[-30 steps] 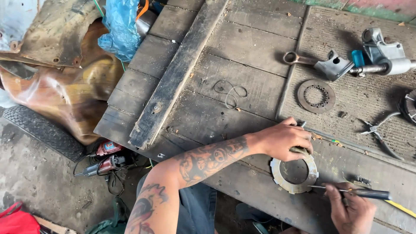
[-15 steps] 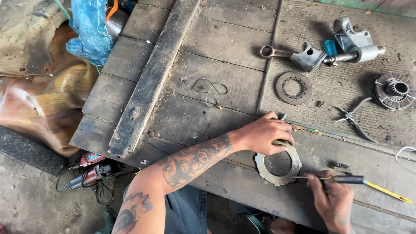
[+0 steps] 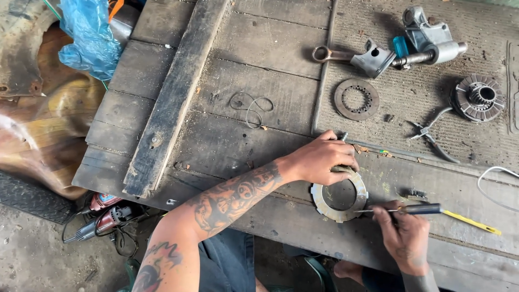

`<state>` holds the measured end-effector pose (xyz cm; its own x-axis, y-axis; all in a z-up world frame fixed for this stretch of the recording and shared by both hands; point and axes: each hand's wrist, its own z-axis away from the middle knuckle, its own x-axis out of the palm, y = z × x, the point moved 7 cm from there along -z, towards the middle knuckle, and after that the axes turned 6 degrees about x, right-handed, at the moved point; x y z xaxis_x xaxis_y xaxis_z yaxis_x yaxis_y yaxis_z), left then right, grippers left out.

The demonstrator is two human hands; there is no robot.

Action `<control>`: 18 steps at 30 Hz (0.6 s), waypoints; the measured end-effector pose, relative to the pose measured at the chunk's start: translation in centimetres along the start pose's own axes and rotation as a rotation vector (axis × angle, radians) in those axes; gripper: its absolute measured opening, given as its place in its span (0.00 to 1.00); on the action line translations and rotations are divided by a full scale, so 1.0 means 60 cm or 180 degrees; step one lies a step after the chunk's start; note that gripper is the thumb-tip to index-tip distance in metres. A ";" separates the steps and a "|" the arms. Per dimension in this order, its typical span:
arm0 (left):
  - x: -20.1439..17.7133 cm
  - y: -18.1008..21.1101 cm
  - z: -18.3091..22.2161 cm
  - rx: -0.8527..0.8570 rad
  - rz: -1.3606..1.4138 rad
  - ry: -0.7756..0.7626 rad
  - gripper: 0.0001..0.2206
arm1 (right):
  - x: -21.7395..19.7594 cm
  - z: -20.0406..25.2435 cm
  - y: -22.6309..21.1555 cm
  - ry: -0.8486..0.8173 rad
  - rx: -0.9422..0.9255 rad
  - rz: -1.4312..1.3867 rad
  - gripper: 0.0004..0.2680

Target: Scraping old gasket material off a metal engine component using a flat-head screwdriver as a scraper.

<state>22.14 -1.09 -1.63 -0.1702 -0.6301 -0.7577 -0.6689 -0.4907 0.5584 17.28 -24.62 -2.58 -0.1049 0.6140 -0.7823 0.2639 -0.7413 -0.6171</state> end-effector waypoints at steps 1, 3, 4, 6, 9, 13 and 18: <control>-0.001 -0.001 0.000 -0.0005 -0.0008 -0.0006 0.09 | 0.003 0.001 -0.020 -0.0134 -0.0315 -0.0094 0.09; 0.001 -0.002 0.000 0.0009 -0.0028 0.0016 0.09 | -0.002 -0.002 -0.002 0.0007 -0.0020 -0.0049 0.11; 0.002 -0.003 0.000 0.0029 -0.0049 0.0037 0.08 | -0.006 -0.002 0.013 0.0154 0.0275 -0.0002 0.12; 0.000 -0.003 0.000 0.0028 -0.0054 0.0023 0.08 | -0.003 -0.003 -0.005 0.0079 -0.0017 -0.0013 0.11; 0.003 -0.002 0.000 0.0022 -0.0049 -0.0004 0.08 | -0.003 0.005 -0.003 0.0161 -0.0259 0.0029 0.13; 0.002 -0.002 -0.001 0.0015 -0.0009 -0.0048 0.09 | 0.001 0.008 0.009 0.0097 -0.0181 0.0077 0.12; -0.007 0.003 0.001 0.0075 -0.0058 0.0053 0.08 | -0.002 0.000 -0.004 0.0110 -0.0132 0.0134 0.12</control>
<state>22.04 -0.86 -1.24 -0.1459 -0.6313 -0.7617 -0.6886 -0.4880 0.5364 17.24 -24.53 -2.35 -0.0598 0.5921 -0.8036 0.3071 -0.7551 -0.5792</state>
